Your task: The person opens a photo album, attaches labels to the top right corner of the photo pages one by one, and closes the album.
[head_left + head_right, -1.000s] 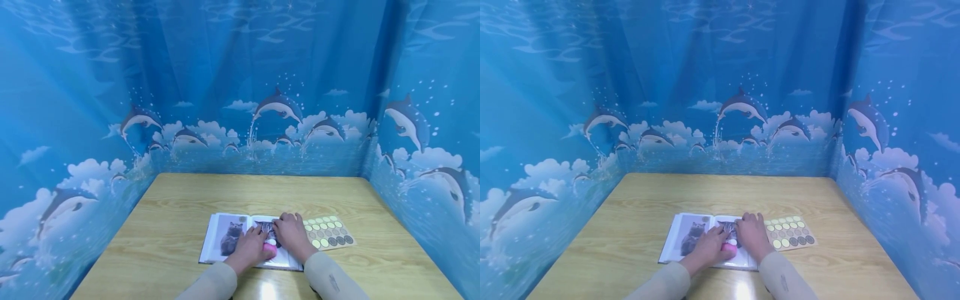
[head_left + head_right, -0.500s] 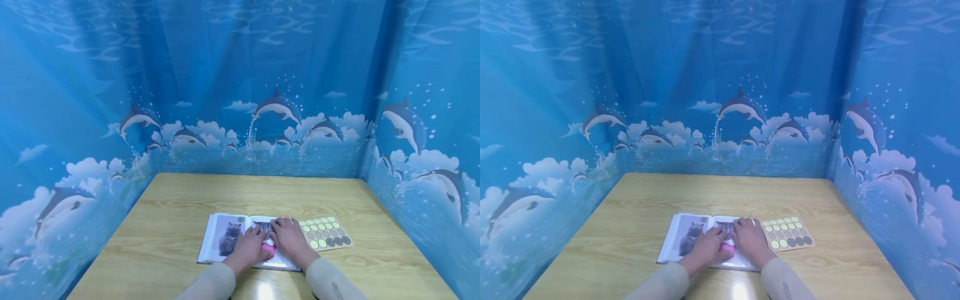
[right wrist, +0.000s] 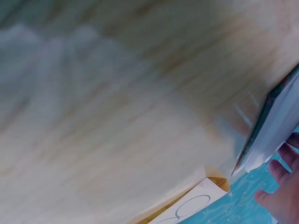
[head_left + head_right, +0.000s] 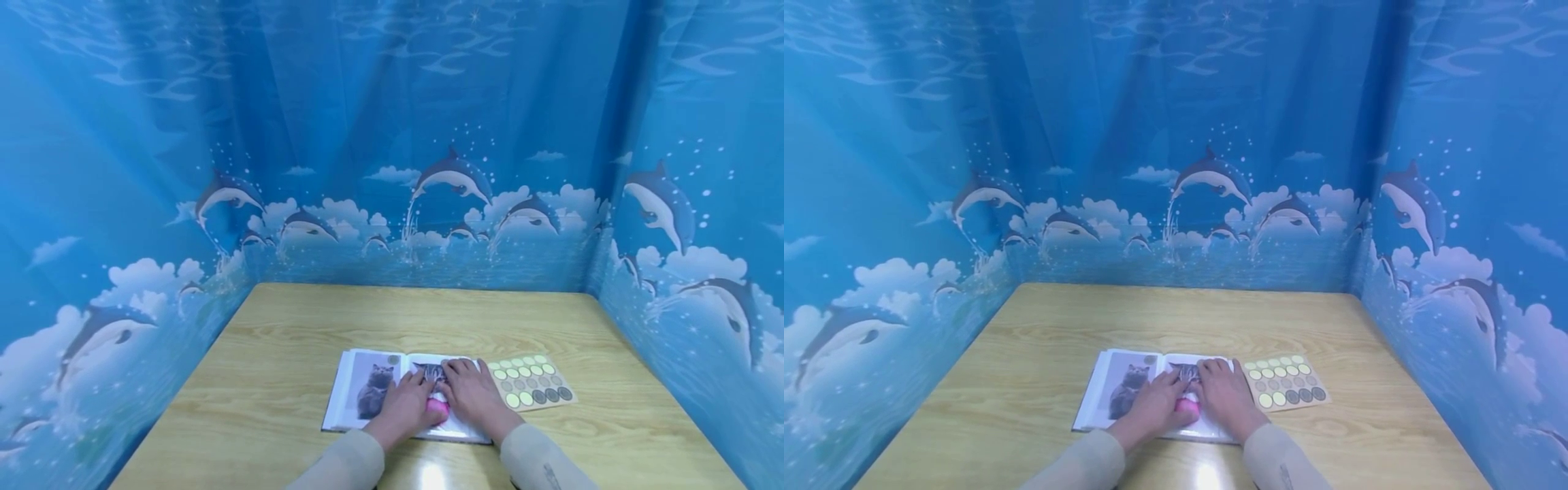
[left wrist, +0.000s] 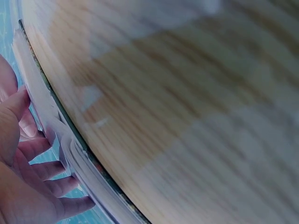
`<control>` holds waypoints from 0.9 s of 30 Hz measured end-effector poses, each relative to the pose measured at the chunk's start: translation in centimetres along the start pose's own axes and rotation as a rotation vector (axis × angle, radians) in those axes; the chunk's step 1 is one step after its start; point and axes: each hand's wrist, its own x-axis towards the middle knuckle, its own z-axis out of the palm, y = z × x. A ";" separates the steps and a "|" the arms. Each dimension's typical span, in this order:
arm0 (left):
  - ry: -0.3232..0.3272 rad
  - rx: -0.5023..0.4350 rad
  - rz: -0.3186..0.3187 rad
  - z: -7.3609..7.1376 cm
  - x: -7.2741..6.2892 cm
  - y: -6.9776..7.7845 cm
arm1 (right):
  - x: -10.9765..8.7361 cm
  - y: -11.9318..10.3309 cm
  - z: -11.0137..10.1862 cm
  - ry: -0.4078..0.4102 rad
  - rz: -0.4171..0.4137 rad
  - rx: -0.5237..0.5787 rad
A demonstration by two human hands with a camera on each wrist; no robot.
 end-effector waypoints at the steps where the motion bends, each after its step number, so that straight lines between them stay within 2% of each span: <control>1: -0.004 -0.002 -0.005 0.0 0.0 0.0 | 0.0 0.0 0.0 -0.011 0.005 0.002; 7: -0.017 -0.015 -0.024 -0.1 0.0 0.2 | 0.1 -0.2 0.0 -0.030 0.014 0.015; 16: -0.003 0.015 -0.002 -0.2 -0.1 0.2 | 0.1 0.0 0.5 -0.012 -0.008 -0.002; 21: -0.016 0.009 -0.012 -0.1 -0.1 0.2 | 0.1 0.0 0.5 -0.004 -0.019 0.008; 27: -0.024 -0.002 -0.015 0.0 0.1 0.1 | 0.1 0.0 0.4 -0.026 -0.005 0.015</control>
